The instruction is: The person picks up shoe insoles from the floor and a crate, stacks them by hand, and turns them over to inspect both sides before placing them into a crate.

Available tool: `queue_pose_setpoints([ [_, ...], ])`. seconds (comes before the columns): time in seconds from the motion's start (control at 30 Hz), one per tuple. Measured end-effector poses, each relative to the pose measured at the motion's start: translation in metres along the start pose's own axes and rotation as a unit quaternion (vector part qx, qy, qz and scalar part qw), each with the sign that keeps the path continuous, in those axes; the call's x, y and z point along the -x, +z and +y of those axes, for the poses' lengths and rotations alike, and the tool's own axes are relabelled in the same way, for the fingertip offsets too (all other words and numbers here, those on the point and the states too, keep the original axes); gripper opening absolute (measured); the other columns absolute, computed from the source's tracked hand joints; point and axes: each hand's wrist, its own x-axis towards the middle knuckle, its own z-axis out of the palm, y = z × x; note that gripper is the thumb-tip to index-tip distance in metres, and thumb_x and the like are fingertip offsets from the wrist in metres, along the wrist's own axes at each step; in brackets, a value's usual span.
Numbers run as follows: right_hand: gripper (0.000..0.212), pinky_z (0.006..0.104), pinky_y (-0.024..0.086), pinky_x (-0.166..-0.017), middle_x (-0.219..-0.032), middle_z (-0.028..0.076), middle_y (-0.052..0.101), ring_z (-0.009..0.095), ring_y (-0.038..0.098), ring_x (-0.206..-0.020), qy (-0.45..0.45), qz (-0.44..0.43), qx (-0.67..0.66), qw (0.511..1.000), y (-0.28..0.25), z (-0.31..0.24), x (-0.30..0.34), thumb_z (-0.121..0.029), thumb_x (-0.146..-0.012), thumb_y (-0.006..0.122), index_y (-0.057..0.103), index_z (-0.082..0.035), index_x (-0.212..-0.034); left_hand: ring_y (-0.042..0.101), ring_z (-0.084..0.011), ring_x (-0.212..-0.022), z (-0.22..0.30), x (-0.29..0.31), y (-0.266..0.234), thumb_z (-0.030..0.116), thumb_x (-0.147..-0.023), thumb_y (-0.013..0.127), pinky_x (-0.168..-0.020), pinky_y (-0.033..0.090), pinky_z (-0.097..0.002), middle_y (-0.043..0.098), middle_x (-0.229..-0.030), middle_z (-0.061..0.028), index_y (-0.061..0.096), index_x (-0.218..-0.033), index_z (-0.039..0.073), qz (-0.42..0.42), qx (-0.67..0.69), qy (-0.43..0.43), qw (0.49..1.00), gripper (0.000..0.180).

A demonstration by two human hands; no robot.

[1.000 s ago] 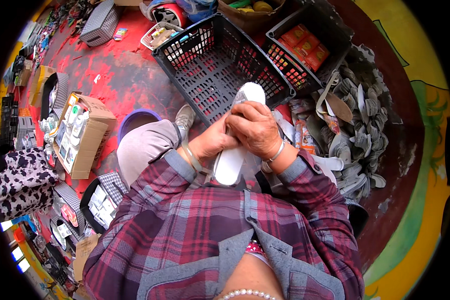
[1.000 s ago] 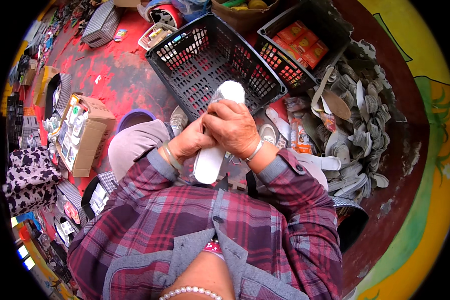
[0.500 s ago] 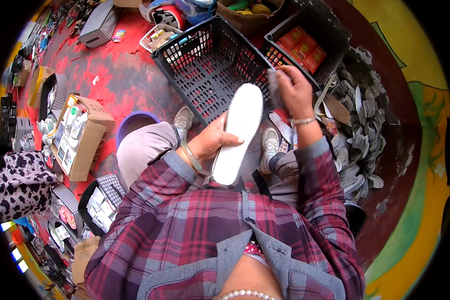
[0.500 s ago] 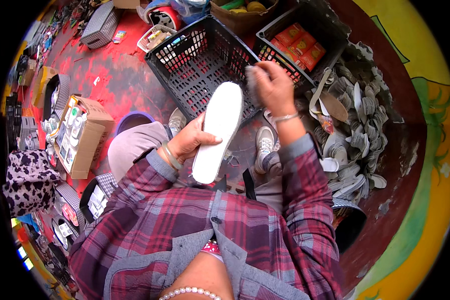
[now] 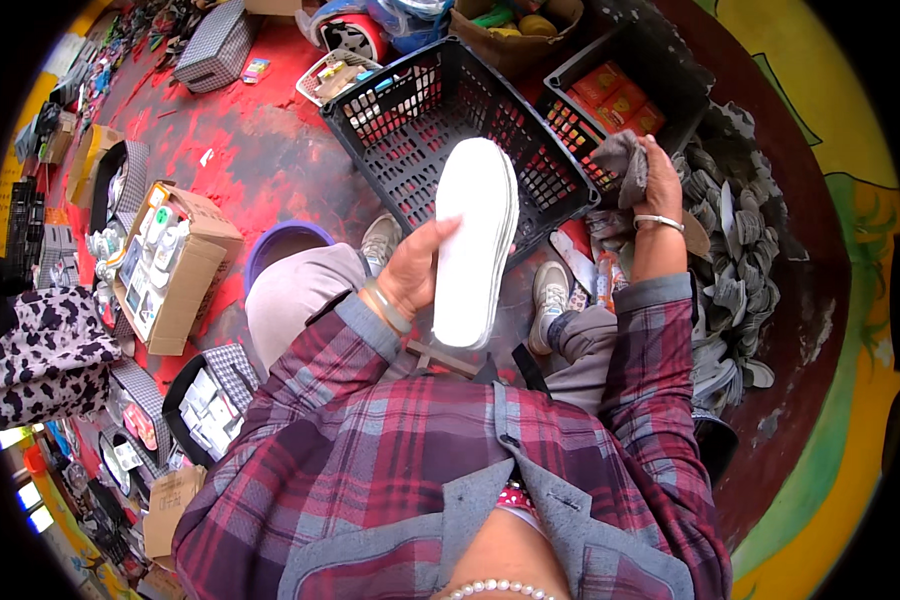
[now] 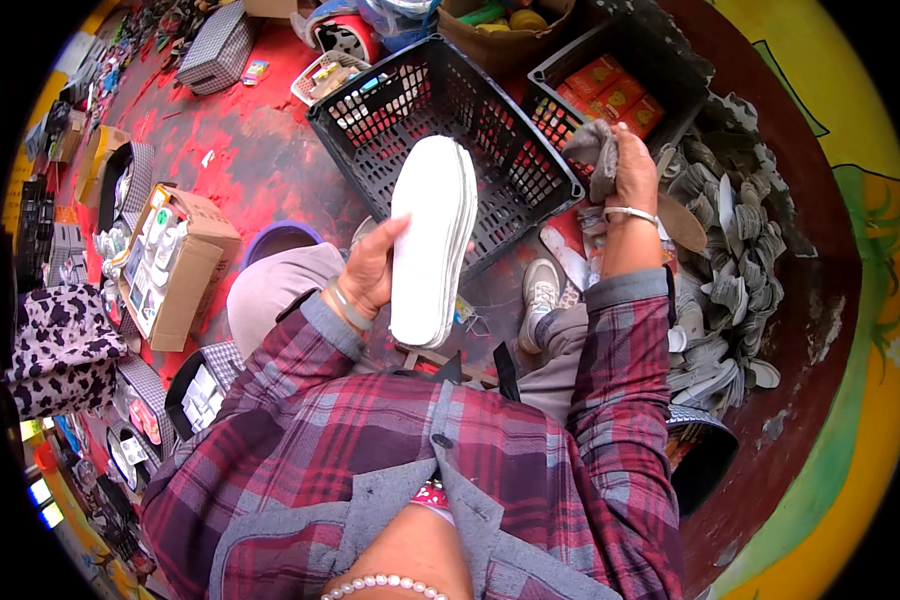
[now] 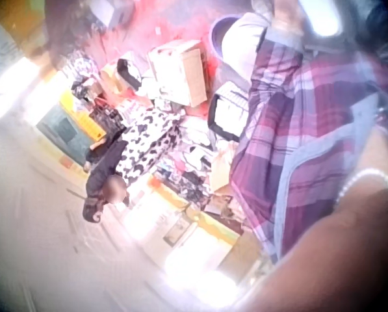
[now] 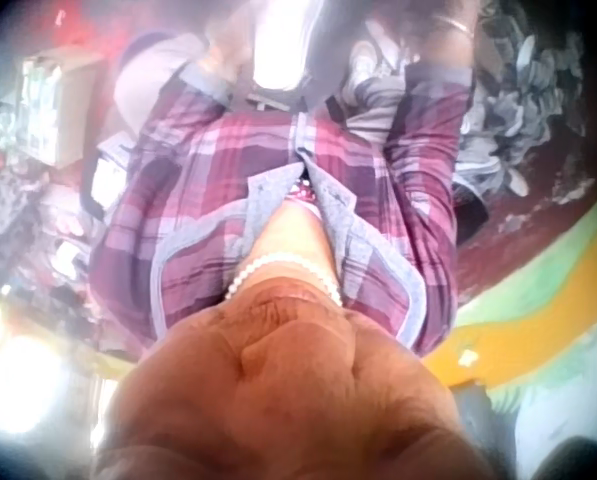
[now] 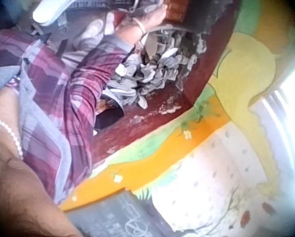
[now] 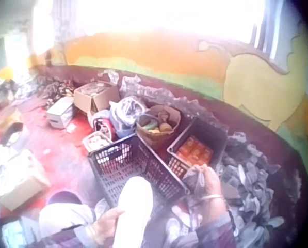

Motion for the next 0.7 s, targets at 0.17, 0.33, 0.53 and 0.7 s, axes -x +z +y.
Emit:
queue_pose_setpoints([
  [0.17, 0.031, 0.0257, 0.051, -0.074, -0.105, 0.009, 0.061, 0.016, 0.061, -0.087, -0.025, -0.181, -0.037, 0.982, 0.063, -0.005, 0.051, -0.01, -0.086, 0.058, 0.054, 0.0, -0.115, 0.061, -0.0331, -0.101, 0.001, -0.016, -0.019, 0.032, -0.094, 0.048, -0.088, 0.051, -0.0442, 0.057, -0.118, -0.0195, 0.04, -0.132, -0.001, 0.034, -0.01, 0.043, 0.998, 0.051],
  [0.33, 0.029, 0.0249, 0.048, -0.075, -0.096, 0.003, 0.059, 0.012, 0.057, -0.086, -0.253, -0.281, 0.273, 0.885, 0.126, 0.007, 0.122, -0.005, -0.079, 0.062, 0.06, -0.006, -0.108, 0.064, -0.0217, -0.084, 0.0, -0.022, -0.023, 0.026, -0.094, 0.052, -0.076, 0.054, -0.0364, 0.064, -0.1, -0.0102, 0.053, -0.117, 0.004, 0.115, -0.071, 0.084, 0.987, 0.032],
  [0.53, 0.022, 0.0362, 0.042, -0.074, -0.079, 0.007, 0.057, 0.028, 0.052, -0.079, -0.379, -0.455, 0.36, 0.721, 0.132, 0.046, 0.153, -0.002, -0.062, 0.051, 0.059, -0.009, -0.082, 0.06, -0.0273, -0.099, 0.022, -0.028, -0.043, 0.03, -0.095, 0.049, -0.088, 0.049, -0.0419, 0.06, -0.112, -0.0165, 0.05, -0.121, 0.001, 0.164, -0.041, 0.21, 0.963, 0.04],
  [0.7, 0.014, 0.0356, 0.043, -0.074, -0.078, 0.007, 0.058, 0.026, 0.055, -0.081, -0.152, -0.721, 0.355, 0.576, 0.116, 0.022, 0.176, -0.003, -0.063, 0.054, 0.06, -0.008, -0.075, 0.059, -0.0344, -0.101, 0.047, -0.019, -0.048, 0.036, -0.094, 0.048, -0.09, 0.047, -0.0484, 0.058, -0.115, -0.0196, 0.046, -0.127, 0.001, 0.103, 0.029, 0.218, 0.97, 0.048],
])
